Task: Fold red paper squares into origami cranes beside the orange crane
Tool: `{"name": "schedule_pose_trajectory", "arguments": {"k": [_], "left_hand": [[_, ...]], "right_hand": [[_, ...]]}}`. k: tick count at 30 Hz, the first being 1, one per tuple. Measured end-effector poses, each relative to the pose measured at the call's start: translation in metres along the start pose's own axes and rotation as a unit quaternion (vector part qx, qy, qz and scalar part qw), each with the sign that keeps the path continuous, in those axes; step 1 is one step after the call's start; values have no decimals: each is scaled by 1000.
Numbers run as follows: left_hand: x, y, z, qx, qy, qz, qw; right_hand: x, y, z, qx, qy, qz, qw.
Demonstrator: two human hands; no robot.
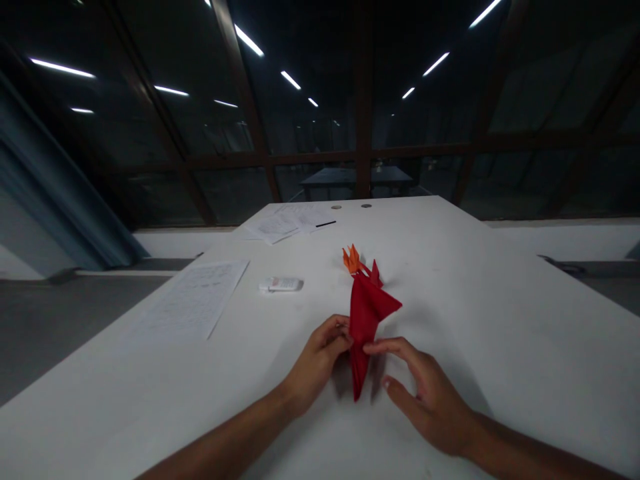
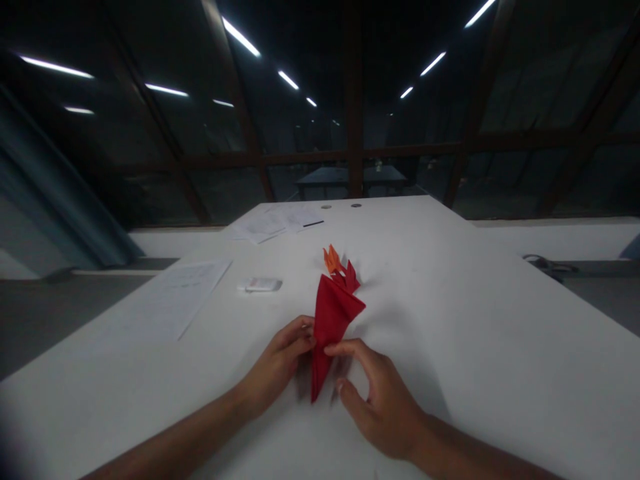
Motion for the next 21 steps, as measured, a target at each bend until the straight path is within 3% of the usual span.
{"name": "schedule_pose_trajectory", "arguments": {"k": [7, 12, 21], "left_hand": [[-3, -3, 4, 53, 9, 21, 998], [-4, -2, 5, 67, 22, 43, 997], [-7, -4, 10, -53, -13, 19, 998]], "right_hand": [[2, 0, -2, 16, -8, 29, 999], [1, 0, -2, 18, -52, 35, 998], [2, -7, -4, 45, -103, 78, 991]]}}
Point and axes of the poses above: each hand's wrist, its own x-axis away from the middle knuckle, its own z-axis out of the back of the hand, y = z × x, the point moved 2 cm from there along -x, towards the middle knuckle, and after that the axes turned 11 degrees about -x, right-handed, at the moved point
